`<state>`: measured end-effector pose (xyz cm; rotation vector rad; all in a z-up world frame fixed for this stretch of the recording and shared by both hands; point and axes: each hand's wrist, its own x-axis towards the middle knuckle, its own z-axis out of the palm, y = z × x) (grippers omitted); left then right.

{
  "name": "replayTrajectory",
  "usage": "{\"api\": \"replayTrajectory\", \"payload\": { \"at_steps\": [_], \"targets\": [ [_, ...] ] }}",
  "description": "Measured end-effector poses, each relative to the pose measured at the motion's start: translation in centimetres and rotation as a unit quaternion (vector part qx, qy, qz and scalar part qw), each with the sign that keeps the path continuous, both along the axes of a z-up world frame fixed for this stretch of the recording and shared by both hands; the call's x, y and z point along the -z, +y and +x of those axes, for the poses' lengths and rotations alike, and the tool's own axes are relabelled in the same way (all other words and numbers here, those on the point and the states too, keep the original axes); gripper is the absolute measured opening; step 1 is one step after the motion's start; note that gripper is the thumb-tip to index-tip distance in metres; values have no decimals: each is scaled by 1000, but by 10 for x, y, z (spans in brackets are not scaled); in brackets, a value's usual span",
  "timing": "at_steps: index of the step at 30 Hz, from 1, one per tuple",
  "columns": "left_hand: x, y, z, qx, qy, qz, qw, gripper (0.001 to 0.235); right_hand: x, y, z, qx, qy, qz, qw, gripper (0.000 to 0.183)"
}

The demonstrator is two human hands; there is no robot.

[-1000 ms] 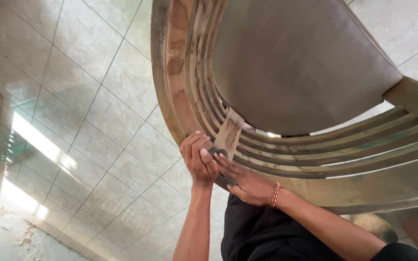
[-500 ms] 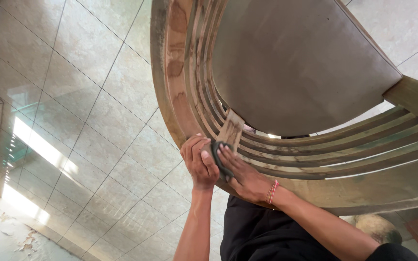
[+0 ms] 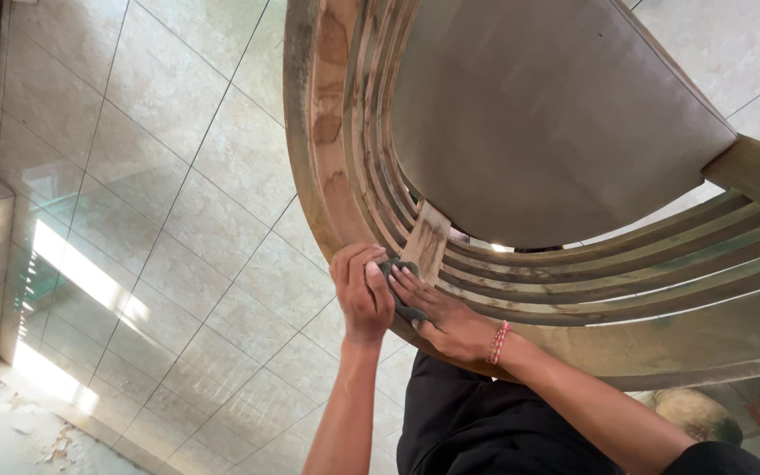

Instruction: The person sands the wooden frame and slats of a chair using sandpaper by hand.

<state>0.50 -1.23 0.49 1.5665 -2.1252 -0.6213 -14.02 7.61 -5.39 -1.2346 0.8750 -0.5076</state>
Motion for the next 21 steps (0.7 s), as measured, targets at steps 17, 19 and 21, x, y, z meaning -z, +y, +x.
{"api": "replayTrajectory", "payload": {
  "at_steps": [17, 19, 21],
  "targets": [
    [-10, -83, -19, 112, -127, -62, 984, 11, 14, -35, 51, 182, 37, 97, 978, 71],
    [-12, -84, -19, 119, -125, -43, 984, 11, 11, -31, 56, 171, 12, 139, 975, 70],
    [-13, -84, -18, 125, -131, -44, 983, 10, 10, -25, 55, 172, -44, 15, 984, 66]
  ]
}}
